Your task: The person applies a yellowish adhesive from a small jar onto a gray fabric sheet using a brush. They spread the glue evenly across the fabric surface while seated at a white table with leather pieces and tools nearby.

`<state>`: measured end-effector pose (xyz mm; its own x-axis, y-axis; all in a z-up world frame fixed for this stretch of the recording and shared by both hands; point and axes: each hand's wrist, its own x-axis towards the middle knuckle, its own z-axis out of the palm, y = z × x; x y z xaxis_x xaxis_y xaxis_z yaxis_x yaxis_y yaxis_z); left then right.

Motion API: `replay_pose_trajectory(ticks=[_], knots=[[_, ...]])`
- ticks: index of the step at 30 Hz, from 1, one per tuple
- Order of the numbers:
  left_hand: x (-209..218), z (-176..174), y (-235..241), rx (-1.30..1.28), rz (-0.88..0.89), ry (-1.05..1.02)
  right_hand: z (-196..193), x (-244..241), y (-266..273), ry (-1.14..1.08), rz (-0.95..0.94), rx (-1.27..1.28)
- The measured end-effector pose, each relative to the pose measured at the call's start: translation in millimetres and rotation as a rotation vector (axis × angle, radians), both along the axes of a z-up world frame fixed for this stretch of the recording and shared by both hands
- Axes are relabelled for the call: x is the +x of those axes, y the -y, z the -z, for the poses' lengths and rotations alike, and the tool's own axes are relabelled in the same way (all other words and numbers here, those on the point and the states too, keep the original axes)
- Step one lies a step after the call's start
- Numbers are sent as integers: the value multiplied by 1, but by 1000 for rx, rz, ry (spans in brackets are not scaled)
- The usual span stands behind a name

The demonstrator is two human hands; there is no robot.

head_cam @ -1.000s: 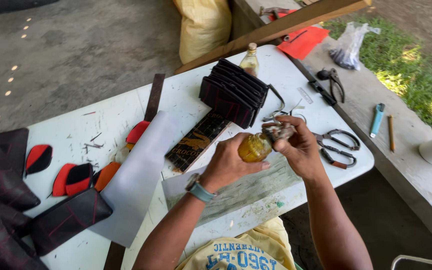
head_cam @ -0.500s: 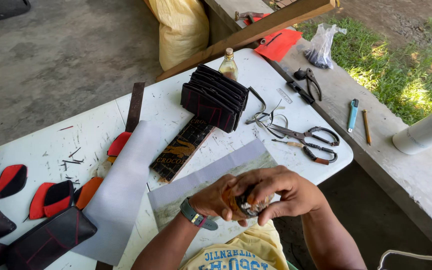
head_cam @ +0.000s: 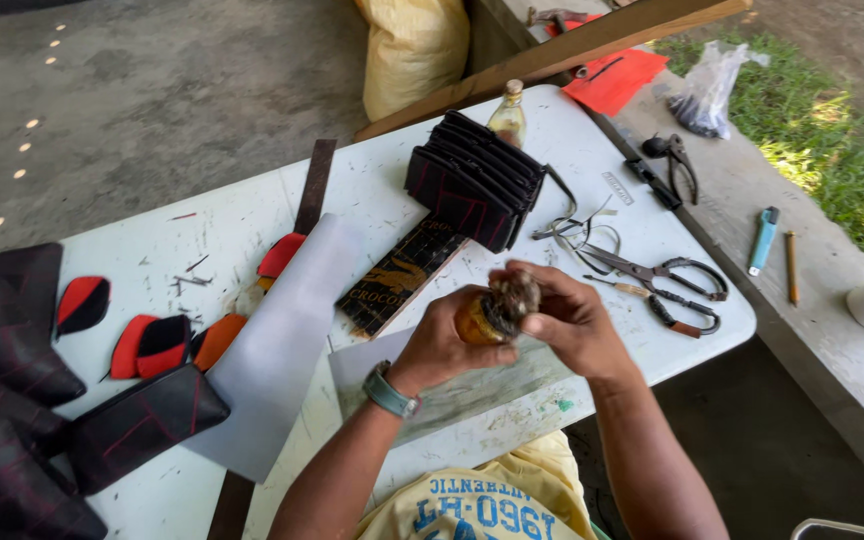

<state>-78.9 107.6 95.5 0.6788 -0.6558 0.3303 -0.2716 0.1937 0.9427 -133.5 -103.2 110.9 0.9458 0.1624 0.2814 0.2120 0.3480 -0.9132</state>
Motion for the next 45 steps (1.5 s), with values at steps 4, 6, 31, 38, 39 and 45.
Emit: replay_pose_trajectory(ticks=[4, 6, 31, 38, 39, 45], knots=[[0, 7, -6, -69, 182, -158, 18, 5, 3, 22, 47, 7], [-10, 4, -2, 67, -133, 89, 16, 7, 2, 7, 152, -39], [6, -39, -1, 271, -38, 188, -33, -27, -23, 240, 305, -456], [-4, -45, 17, 267, -131, 245, -31, -27, -25, 85, 228, -246], [-7, -43, 25, 285, -198, 262, -28, -26, -27, 71, 257, -216], [-3, -25, 40, 297, -351, 286, -26, -19, -23, 102, 332, -391]])
